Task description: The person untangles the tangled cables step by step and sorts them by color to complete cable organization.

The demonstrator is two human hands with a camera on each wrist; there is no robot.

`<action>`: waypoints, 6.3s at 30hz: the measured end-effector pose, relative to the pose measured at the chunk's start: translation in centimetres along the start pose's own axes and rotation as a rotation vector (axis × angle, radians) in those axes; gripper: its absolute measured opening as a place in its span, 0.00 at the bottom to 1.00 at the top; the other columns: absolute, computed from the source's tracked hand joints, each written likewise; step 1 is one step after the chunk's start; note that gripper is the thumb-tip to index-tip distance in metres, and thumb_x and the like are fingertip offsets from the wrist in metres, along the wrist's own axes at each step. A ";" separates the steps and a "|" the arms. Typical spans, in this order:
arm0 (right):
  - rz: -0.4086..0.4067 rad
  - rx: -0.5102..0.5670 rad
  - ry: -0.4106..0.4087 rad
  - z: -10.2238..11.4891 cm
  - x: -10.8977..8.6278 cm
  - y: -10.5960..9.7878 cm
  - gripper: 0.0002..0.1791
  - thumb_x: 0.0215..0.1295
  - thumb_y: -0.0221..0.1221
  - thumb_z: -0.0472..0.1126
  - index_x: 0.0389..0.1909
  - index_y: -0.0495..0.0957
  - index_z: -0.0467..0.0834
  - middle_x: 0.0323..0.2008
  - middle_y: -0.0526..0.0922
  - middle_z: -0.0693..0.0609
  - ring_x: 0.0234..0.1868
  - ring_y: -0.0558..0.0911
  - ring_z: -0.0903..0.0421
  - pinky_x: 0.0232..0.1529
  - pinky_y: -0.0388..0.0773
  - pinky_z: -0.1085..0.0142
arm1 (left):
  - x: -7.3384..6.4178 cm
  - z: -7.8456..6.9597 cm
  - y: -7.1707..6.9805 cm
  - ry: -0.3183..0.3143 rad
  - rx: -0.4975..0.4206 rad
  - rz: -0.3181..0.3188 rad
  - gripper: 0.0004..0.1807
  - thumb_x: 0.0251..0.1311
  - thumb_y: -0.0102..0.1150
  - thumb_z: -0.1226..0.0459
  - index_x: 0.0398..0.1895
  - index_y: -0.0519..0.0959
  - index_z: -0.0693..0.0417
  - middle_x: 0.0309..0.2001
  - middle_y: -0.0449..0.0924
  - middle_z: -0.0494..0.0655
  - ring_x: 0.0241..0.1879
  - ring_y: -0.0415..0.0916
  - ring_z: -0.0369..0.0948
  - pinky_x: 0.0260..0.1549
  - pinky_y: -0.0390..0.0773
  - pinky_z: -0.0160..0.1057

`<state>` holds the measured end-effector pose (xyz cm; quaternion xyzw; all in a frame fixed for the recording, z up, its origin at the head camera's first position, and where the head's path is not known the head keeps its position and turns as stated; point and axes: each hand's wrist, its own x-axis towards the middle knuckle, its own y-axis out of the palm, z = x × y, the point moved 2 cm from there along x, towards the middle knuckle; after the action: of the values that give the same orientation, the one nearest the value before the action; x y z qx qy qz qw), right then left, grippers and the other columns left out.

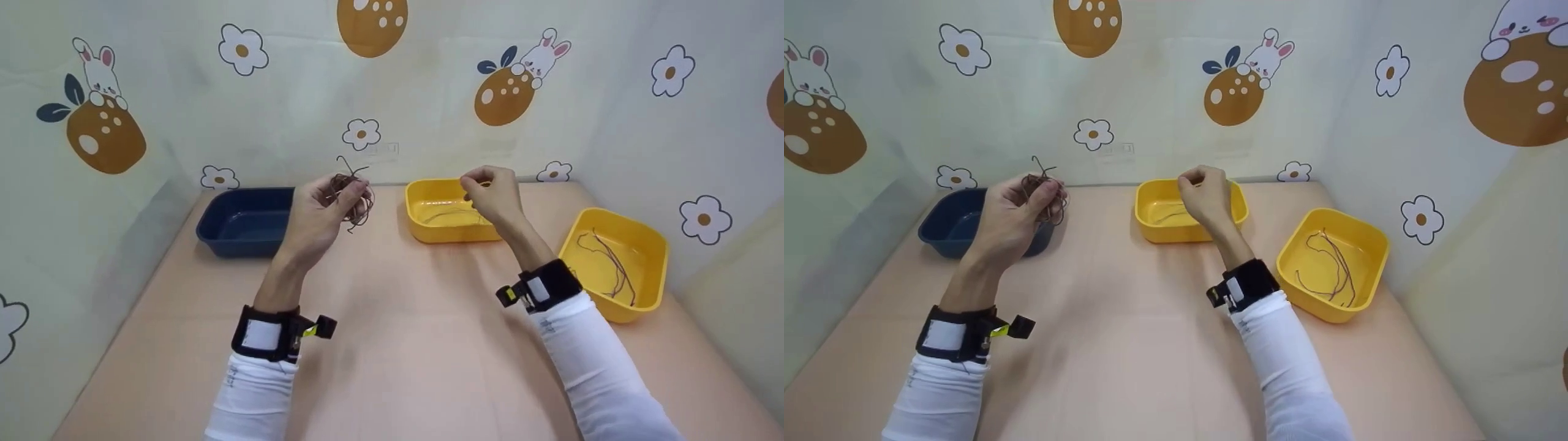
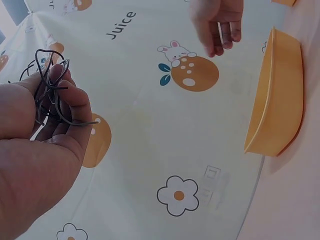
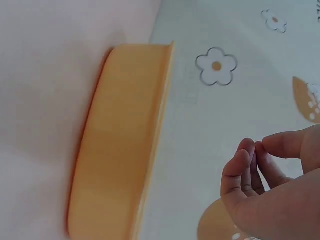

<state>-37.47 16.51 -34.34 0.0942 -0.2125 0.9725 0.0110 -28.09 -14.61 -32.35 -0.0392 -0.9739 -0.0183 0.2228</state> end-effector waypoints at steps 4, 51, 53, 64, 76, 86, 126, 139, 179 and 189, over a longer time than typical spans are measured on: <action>0.065 0.117 -0.175 2.5 -2.8 0.8 0.10 0.84 0.65 0.41 0.53 0.88 0.39 0.43 0.85 0.50 0.42 0.85 0.53 0.43 0.85 0.71 | -0.2 -0.1 0.8 0.022 -0.014 0.035 0.06 0.82 0.64 0.66 0.48 0.88 0.59 0.35 0.87 0.42 0.33 0.81 0.37 0.36 0.85 0.31; 0.313 0.257 -0.326 7.1 -8.8 2.6 0.07 0.84 0.64 0.37 0.51 0.88 0.38 0.37 0.84 0.49 0.29 0.82 0.53 0.37 0.85 0.70 | -0.5 -0.5 1.3 0.092 0.022 0.131 0.05 0.80 0.66 0.67 0.47 0.88 0.61 0.36 0.89 0.45 0.28 0.80 0.37 0.30 0.81 0.30; 0.296 0.169 -0.366 7.1 -8.8 2.5 0.07 0.83 0.65 0.37 0.51 0.89 0.38 0.38 0.85 0.48 0.29 0.81 0.49 0.35 0.83 0.71 | -0.5 -0.5 1.0 0.091 0.054 0.137 0.05 0.79 0.67 0.68 0.47 0.88 0.61 0.36 0.90 0.45 0.28 0.80 0.37 0.30 0.81 0.30; 0.086 -0.008 -0.518 6.8 -8.1 0.7 0.06 0.81 0.65 0.34 0.47 0.89 0.36 0.35 0.87 0.47 0.27 0.82 0.47 0.30 0.78 0.73 | -0.8 -1.0 -0.4 0.040 0.262 0.263 0.08 0.77 0.71 0.68 0.54 0.91 0.61 0.39 0.91 0.49 0.28 0.80 0.36 0.31 0.83 0.30; -0.050 -0.096 -0.492 6.1 -6.8 -1.2 0.08 0.82 0.66 0.36 0.48 0.89 0.34 0.41 0.89 0.41 0.37 0.80 0.54 0.42 0.79 0.75 | -1.1 -1.1 -1.4 -0.007 0.319 0.343 0.07 0.78 0.70 0.65 0.46 0.93 0.60 0.39 0.92 0.59 0.30 0.79 0.35 0.31 0.80 0.28; -0.159 -0.045 -0.416 5.6 -6.1 -2.0 0.08 0.82 0.64 0.34 0.47 0.89 0.34 0.39 0.88 0.43 0.36 0.78 0.55 0.38 0.76 0.74 | -1.1 -1.2 -1.8 -0.053 0.396 0.360 0.08 0.76 0.73 0.62 0.48 0.95 0.57 0.41 0.95 0.51 0.36 0.87 0.42 0.35 0.84 0.29; 0.004 -0.266 0.168 -3.5 4.1 -2.6 0.14 0.83 0.59 0.36 0.55 0.87 0.29 0.47 0.89 0.37 0.36 0.83 0.56 0.34 0.83 0.71 | -0.6 -0.8 -2.5 -0.026 0.199 0.217 0.09 0.80 0.67 0.66 0.47 0.89 0.66 0.34 0.91 0.40 0.28 0.76 0.36 0.29 0.77 0.30; -0.007 -0.406 0.022 -3.9 3.4 -2.6 0.20 0.83 0.54 0.34 0.64 0.84 0.26 0.62 0.87 0.27 0.61 0.86 0.34 0.69 0.85 0.40 | -0.5 0.0 -1.6 -0.037 0.204 0.216 0.12 0.81 0.68 0.62 0.48 0.89 0.66 0.34 0.88 0.54 0.23 0.73 0.35 0.19 0.71 0.29; 0.457 0.215 -0.343 6.6 -8.1 5.9 0.11 0.74 0.72 0.37 0.53 0.92 0.39 0.43 0.93 0.47 0.38 0.91 0.57 0.41 0.86 0.70 | -1.3 0.8 3.5 -0.126 0.214 0.429 0.31 0.71 0.76 0.69 0.64 0.64 0.49 0.33 0.91 0.50 0.27 0.84 0.40 0.26 0.82 0.32; 0.316 0.171 -0.383 6.5 -7.8 5.1 0.08 0.77 0.70 0.34 0.50 0.93 0.35 0.44 0.95 0.37 0.39 0.90 0.59 0.41 0.85 0.73 | -1.1 0.7 3.2 -0.102 0.164 0.414 0.29 0.74 0.75 0.65 0.72 0.72 0.52 0.46 0.93 0.59 0.33 0.90 0.45 0.30 0.87 0.37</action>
<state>-28.92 9.32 -32.07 0.2426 -0.1400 0.9411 -0.1893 -27.16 -11.41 -33.38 -0.2211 -0.9533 0.1089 0.1747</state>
